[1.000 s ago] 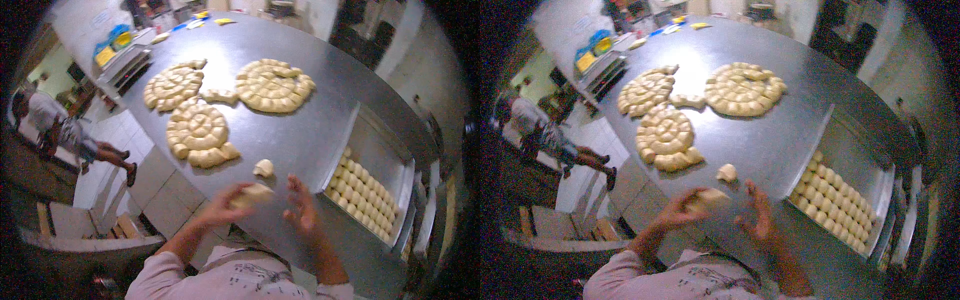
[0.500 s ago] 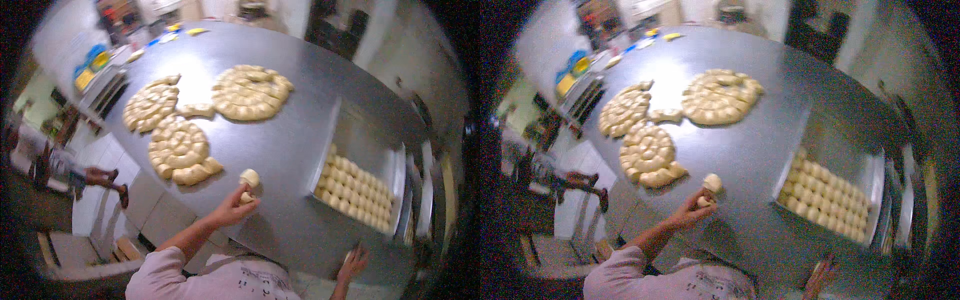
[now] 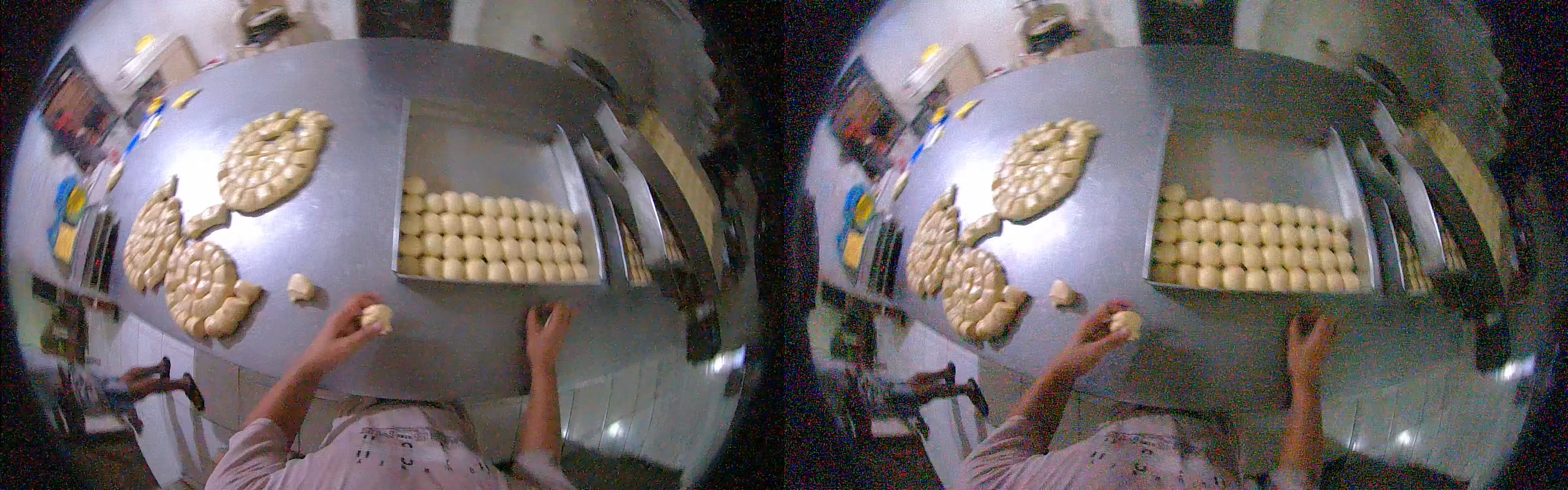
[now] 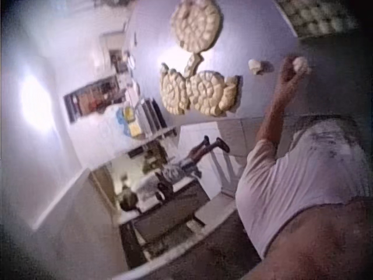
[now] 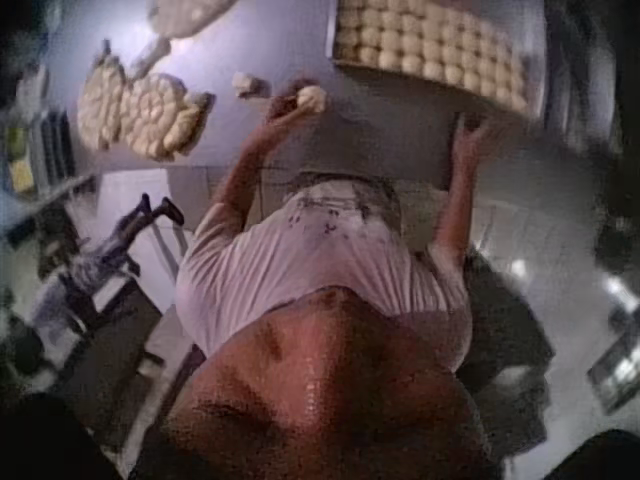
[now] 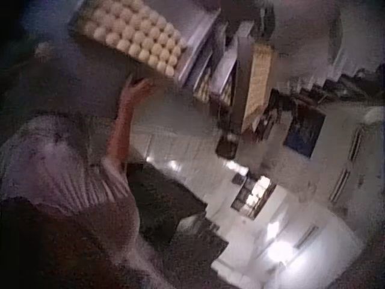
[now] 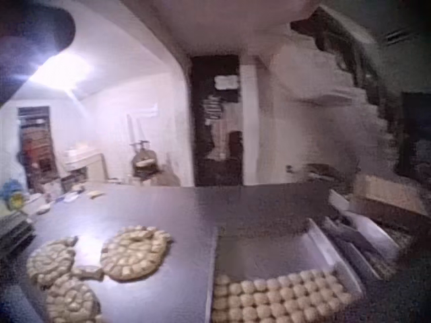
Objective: The person rolls pieces of dough by hand and places them into a metal tray in a production area.
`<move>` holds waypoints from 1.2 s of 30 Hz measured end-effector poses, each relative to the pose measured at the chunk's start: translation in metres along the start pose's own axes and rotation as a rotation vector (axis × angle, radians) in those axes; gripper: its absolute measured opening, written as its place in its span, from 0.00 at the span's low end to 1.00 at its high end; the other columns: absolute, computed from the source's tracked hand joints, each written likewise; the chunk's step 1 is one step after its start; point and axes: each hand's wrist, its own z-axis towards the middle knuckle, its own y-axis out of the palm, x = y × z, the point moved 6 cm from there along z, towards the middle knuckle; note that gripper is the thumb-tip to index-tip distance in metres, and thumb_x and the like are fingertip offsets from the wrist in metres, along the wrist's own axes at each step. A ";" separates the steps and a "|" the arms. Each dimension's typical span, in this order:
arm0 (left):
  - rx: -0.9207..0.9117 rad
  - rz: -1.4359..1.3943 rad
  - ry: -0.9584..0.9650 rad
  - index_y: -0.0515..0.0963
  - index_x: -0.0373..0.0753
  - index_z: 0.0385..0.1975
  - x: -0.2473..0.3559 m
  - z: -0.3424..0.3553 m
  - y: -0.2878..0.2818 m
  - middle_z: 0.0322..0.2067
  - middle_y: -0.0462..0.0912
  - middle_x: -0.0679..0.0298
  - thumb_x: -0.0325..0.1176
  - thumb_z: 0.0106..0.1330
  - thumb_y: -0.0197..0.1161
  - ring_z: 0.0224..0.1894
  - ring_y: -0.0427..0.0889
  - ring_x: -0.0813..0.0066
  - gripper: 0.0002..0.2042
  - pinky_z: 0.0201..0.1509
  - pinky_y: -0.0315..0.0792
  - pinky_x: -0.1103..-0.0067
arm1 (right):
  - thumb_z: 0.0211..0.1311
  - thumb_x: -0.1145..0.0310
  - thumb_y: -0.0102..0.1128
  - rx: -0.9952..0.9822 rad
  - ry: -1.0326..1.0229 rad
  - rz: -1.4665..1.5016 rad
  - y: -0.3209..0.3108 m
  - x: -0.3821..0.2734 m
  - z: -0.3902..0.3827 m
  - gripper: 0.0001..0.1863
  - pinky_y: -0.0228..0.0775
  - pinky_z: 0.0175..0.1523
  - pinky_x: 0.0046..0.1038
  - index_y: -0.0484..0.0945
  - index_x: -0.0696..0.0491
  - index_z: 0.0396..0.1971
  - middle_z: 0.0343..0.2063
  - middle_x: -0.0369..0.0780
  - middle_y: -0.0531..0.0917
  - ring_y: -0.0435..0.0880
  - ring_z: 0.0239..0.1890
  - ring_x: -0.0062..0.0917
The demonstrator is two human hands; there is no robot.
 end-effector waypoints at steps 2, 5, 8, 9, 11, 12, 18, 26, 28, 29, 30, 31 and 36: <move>0.015 -0.067 -0.038 0.63 0.40 0.42 0.002 0.006 -0.001 0.33 0.68 0.69 0.30 0.60 0.56 0.37 0.68 0.83 0.12 0.37 0.66 0.84 | 0.46 0.69 0.60 0.040 -0.251 0.151 0.016 0.041 -0.062 0.16 0.56 0.55 0.41 0.69 0.57 0.35 0.38 0.48 0.71 0.67 0.45 0.43; 0.156 -0.067 0.104 0.63 0.40 0.34 -0.006 -0.003 -0.034 0.29 0.67 0.70 0.31 0.61 0.56 0.33 0.67 0.84 0.08 0.34 0.64 0.84 | 0.52 0.70 0.55 0.077 -0.239 0.043 -0.026 0.040 -0.047 0.14 0.58 0.51 0.37 0.68 0.57 0.39 0.39 0.47 0.71 0.67 0.44 0.38; 0.258 0.067 0.155 0.63 0.41 0.30 -0.025 -0.028 -0.039 0.26 0.65 0.71 0.32 0.60 0.57 0.29 0.64 0.84 0.09 0.30 0.63 0.84 | 0.55 0.63 0.54 -0.054 -0.122 -0.174 -0.007 0.064 -0.036 0.20 0.58 0.53 0.36 0.68 0.58 0.45 0.43 0.46 0.71 0.68 0.47 0.38; 0.293 0.148 0.147 0.63 0.41 0.30 -0.024 -0.033 -0.048 0.25 0.64 0.71 0.33 0.59 0.58 0.28 0.64 0.84 0.09 0.29 0.63 0.84 | 0.55 0.55 0.56 -0.049 -0.176 -0.244 -0.015 0.048 -0.059 0.25 0.57 0.57 0.38 0.68 0.57 0.48 0.47 0.47 0.72 0.69 0.50 0.40; 0.479 0.264 -0.041 0.64 0.41 0.30 -0.022 -0.060 -0.074 0.24 0.64 0.70 0.35 0.57 0.60 0.28 0.63 0.84 0.11 0.28 0.63 0.84 | 0.58 0.59 0.52 -0.182 -0.454 -0.442 -0.029 0.064 -0.072 0.21 0.62 0.52 0.40 0.70 0.58 0.46 0.43 0.48 0.74 0.72 0.45 0.41; 0.562 0.305 -0.154 0.64 0.41 0.30 -0.023 -0.078 -0.080 0.24 0.63 0.70 0.36 0.57 0.61 0.28 0.62 0.84 0.12 0.28 0.63 0.83 | 0.59 0.59 0.51 -0.046 -0.373 -0.490 -0.022 0.095 -0.065 0.20 0.63 0.50 0.40 0.70 0.58 0.45 0.43 0.48 0.74 0.73 0.44 0.41; 0.643 -0.103 0.040 0.65 0.40 0.37 -0.036 -0.143 -0.064 0.32 0.72 0.66 0.40 0.53 0.65 0.36 0.70 0.81 0.19 0.37 0.69 0.80 | 0.63 0.59 0.41 -0.746 -0.581 0.216 -0.069 -0.170 -0.068 0.19 0.64 0.49 0.33 0.71 0.57 0.45 0.43 0.46 0.74 0.73 0.42 0.37; 0.904 -0.095 0.191 0.62 0.40 0.33 -0.054 -0.190 -0.085 0.24 0.64 0.71 0.42 0.58 0.60 0.26 0.63 0.84 0.16 0.27 0.62 0.84 | 0.63 0.61 0.43 -1.136 -0.598 0.865 0.084 -0.183 -0.070 0.16 0.65 0.47 0.26 0.72 0.58 0.41 0.40 0.42 0.74 0.72 0.42 0.27; 0.974 -0.034 0.212 0.63 0.40 0.30 -0.052 -0.205 -0.090 0.23 0.63 0.72 0.42 0.58 0.60 0.25 0.62 0.85 0.15 0.25 0.61 0.84 | 0.62 0.63 0.46 -1.014 -0.599 0.753 0.078 -0.184 -0.086 0.15 0.65 0.46 0.26 0.72 0.58 0.40 0.38 0.41 0.75 0.72 0.41 0.27; 0.974 -0.054 0.210 0.63 0.41 0.29 -0.051 -0.209 -0.092 0.22 0.62 0.73 0.42 0.58 0.60 0.24 0.61 0.85 0.15 0.24 0.60 0.84 | 0.60 0.64 0.50 -1.028 -0.559 0.873 0.080 -0.185 -0.089 0.15 0.65 0.47 0.26 0.72 0.59 0.41 0.37 0.42 0.76 0.73 0.40 0.27; 0.965 -0.082 0.207 0.63 0.41 0.27 -0.042 -0.213 -0.089 0.22 0.62 0.73 0.42 0.58 0.60 0.23 0.61 0.86 0.15 0.23 0.60 0.84 | 0.60 0.64 0.50 -1.021 -0.549 0.856 0.075 -0.187 -0.092 0.15 0.65 0.47 0.26 0.72 0.59 0.41 0.37 0.42 0.76 0.73 0.40 0.27; 0.954 -0.109 0.203 0.63 0.41 0.26 -0.037 -0.215 -0.088 0.21 0.61 0.73 0.42 0.57 0.60 0.22 0.60 0.86 0.15 0.23 0.60 0.85 | 0.60 0.64 0.51 -1.013 -0.537 0.839 0.069 -0.190 -0.093 0.16 0.65 0.47 0.26 0.72 0.60 0.41 0.37 0.42 0.76 0.73 0.40 0.27; 0.873 0.076 0.057 0.62 0.41 0.22 -0.027 -0.194 -0.087 0.18 0.59 0.74 0.43 0.56 0.62 0.21 0.59 0.87 0.16 0.22 0.59 0.85 | 0.59 0.63 0.52 -0.908 -0.464 0.795 0.036 -0.201 -0.101 0.18 0.65 0.48 0.27 0.71 0.61 0.43 0.39 0.43 0.75 0.72 0.40 0.29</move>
